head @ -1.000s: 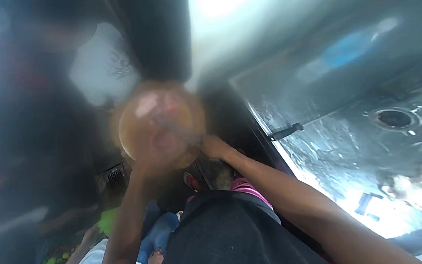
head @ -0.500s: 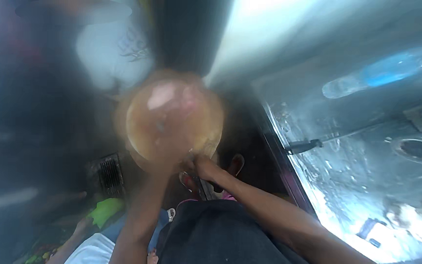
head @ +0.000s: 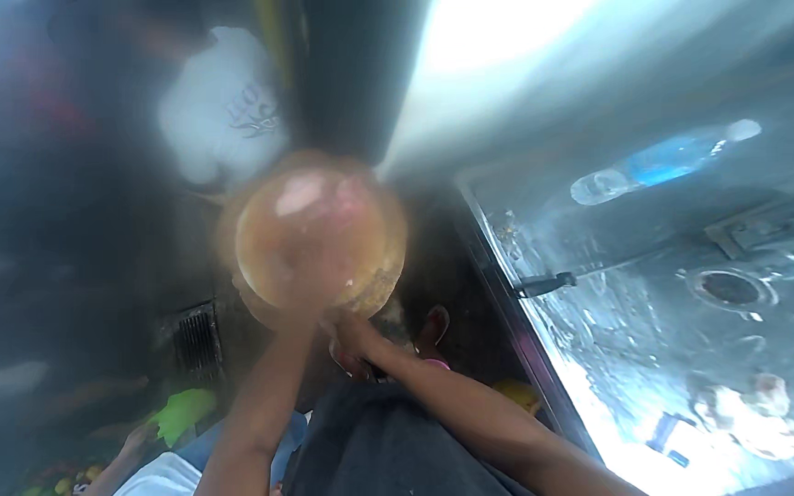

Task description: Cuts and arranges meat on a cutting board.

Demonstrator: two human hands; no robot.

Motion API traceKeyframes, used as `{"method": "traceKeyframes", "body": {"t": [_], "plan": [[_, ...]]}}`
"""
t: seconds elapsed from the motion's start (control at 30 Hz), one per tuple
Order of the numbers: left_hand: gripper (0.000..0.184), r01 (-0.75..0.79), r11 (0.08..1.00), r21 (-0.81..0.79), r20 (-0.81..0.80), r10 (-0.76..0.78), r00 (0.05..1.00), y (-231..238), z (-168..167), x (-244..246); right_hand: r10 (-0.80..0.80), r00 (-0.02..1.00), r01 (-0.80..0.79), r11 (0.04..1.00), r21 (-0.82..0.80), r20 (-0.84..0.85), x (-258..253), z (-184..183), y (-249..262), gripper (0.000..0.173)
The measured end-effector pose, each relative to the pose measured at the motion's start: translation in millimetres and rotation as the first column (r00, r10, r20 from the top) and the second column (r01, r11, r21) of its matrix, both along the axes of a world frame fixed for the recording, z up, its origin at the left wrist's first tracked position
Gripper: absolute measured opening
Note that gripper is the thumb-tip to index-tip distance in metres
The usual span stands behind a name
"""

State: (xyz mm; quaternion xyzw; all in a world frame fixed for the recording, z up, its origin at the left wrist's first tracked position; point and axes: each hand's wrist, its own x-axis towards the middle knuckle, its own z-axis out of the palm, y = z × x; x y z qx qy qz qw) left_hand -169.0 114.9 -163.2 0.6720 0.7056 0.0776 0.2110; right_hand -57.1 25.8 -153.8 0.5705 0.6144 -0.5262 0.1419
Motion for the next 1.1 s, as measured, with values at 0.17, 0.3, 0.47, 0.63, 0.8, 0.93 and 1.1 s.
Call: {"method": "traceKeyframes", "body": {"t": [0.17,0.3,0.47,0.63,0.8,0.93,1.1], "plan": [[0.068,-0.149,0.989,-0.013,0.063,0.149,0.987,11.0,7.7,-5.9,0.035,0.997,-0.038,0.999,0.039,0.072,-2.9,9.3,-4.6,0.067],[0.06,-0.413,0.9,-0.139,0.301,0.436,0.848,19.9,46.4,-15.3,0.033,0.978,-0.037,0.999,0.016,0.205,19.0,24.5,-29.2,0.068],[0.039,-0.665,0.572,-0.48,0.526,0.795,0.303,64.7,104.4,-42.5,0.058,0.954,-0.061,0.998,0.001,0.294,31.4,44.0,-40.7,0.068],[0.044,-0.57,0.815,-0.106,0.678,0.479,0.558,99.3,82.3,-80.9,0.047,0.981,-0.042,0.999,-0.032,0.188,61.3,50.0,-43.1,0.064],[0.065,-0.342,0.932,0.116,0.313,0.293,0.904,86.6,82.4,-65.2,-0.062,0.996,0.064,0.998,0.024,-0.059,128.7,59.2,-50.5,0.049],[0.049,-0.397,0.918,0.009,0.179,0.39,0.903,0.1,61.3,-52.9,-0.14,0.988,0.144,0.987,0.069,-0.06,157.7,43.4,-14.3,0.05],[0.072,-0.375,0.897,-0.234,0.005,0.387,0.922,-48.2,21.3,-12.7,-0.119,0.992,0.118,0.992,0.036,0.034,126.3,28.9,64.0,0.065]]}}
